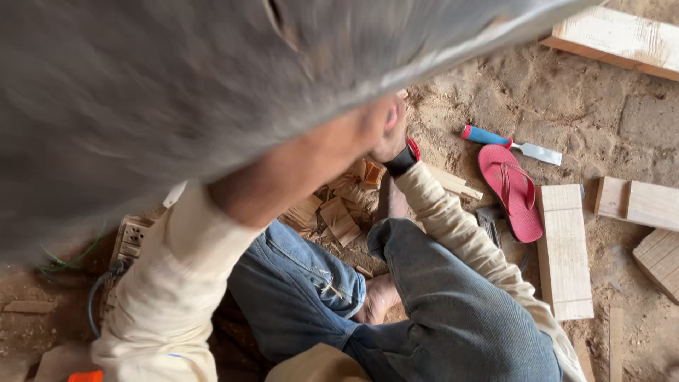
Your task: The person sits on the floor and carves a rectangular wooden block using a chisel and mallet. They repeatedly strike the chisel to remove wood chips and shape the block, occasionally adjusting the wood's position.
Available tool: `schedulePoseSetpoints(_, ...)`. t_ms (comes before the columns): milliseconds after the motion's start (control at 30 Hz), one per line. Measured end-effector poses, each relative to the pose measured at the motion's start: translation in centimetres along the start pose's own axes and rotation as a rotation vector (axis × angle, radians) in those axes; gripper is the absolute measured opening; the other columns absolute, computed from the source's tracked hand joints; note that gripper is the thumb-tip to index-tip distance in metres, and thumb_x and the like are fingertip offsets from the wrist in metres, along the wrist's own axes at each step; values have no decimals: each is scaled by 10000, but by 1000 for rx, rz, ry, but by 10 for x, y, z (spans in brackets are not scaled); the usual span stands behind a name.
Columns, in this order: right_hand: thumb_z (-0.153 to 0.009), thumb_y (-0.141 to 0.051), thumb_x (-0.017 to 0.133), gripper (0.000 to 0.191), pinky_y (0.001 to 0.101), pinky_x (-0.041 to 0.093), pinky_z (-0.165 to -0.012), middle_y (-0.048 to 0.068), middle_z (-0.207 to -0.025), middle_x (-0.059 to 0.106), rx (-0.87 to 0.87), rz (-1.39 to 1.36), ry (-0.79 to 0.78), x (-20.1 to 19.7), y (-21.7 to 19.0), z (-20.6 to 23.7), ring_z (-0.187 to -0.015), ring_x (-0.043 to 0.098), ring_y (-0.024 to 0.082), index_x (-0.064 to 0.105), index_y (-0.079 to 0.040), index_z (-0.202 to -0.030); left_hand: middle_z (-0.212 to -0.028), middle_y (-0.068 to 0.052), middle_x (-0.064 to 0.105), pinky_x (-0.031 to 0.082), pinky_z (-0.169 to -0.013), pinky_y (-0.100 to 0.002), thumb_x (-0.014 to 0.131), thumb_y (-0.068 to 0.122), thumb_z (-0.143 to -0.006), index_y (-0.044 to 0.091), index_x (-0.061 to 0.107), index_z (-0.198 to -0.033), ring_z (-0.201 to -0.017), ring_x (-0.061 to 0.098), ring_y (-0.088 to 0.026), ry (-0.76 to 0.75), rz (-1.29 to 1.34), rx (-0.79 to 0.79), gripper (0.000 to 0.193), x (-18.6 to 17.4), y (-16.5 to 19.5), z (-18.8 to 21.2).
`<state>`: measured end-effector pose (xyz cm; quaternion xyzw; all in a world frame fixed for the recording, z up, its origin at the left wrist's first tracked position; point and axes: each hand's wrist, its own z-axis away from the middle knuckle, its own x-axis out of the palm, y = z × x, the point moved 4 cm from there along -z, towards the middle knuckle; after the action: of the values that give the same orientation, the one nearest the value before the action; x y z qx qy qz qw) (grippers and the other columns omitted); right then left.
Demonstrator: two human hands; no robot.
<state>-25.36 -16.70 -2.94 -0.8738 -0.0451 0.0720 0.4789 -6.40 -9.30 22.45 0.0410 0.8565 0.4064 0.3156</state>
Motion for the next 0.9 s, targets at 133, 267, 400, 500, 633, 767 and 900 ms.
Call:
schedulePoseSetpoints(133, -717, -195, 765, 606, 397, 648, -956, 137, -1168, 721, 185, 187, -194, 0, -14, -1, -1021, 739, 262, 615, -11, -1274, -970, -127, 714, 575, -636, -343, 650, 151, -1046, 73, 594, -1164, -744, 706, -202, -312, -665, -545, 152, 28, -51, 6)
schedulePoseSetpoints(267, -744, -124, 791, 627, 396, 584, -1067, 134, -1271, 689, -75, 261, -189, 8, -38, -8, -1159, 714, 272, 552, -108, -1323, -1048, -171, 680, 606, -744, -346, 784, 104, -764, -35, 555, -1243, -884, 693, -246, 351, -554, -13, 549, 8, -14, 2)
schedulePoseSetpoints(400, -751, -249, 719, 704, 408, 571, -1040, 157, -1258, 632, 42, 57, -97, 4, -15, -4, -1140, 672, 302, 450, 26, -1340, -922, -72, 718, 578, -707, -321, 802, 177, -1013, 48, 611, -1181, -732, 680, -158, 63, -363, -204, 286, -12, 4, 4)
schedulePoseSetpoints(500, -777, -292, 702, 675, 392, 558, -937, 155, -1117, 616, 142, 135, -151, 6, 0, 1, -985, 624, 291, 528, 23, -1349, -953, -60, 712, 610, -758, -292, 742, 138, -1047, 67, 645, -1179, -807, 692, -142, 149, 231, -169, 179, -3, 9, 2)
schedulePoseSetpoints(633, -827, -344, 701, 652, 396, 554, -745, 204, -838, 587, 501, 174, -229, 8, 6, 4, -684, 544, 307, 678, 27, -1363, -1041, -80, 725, 612, -800, -277, 747, -11, -1002, 104, 664, -1193, -915, 725, -181, 262, -271, 145, 238, 7, -4, 16)
schedulePoseSetpoints(767, -855, -266, 692, 607, 428, 566, -1017, 166, -1256, 663, 44, -10, -185, 15, -37, -16, -1144, 659, 295, 525, 50, -1345, -924, -129, 724, 569, -680, -364, 797, 90, -782, 26, 692, -1067, -759, 702, -256, 159, -584, -266, 310, 25, -38, 27)
schedulePoseSetpoints(900, -803, -180, 718, 467, 400, 613, -932, 132, -1139, 727, 77, 264, -240, 22, -38, -16, -990, 717, 283, 660, 9, -1226, -951, -136, 679, 588, -749, -328, 745, 87, -949, -53, 652, -1150, -802, 689, -223, 304, -491, -18, 262, 13, -17, 37)
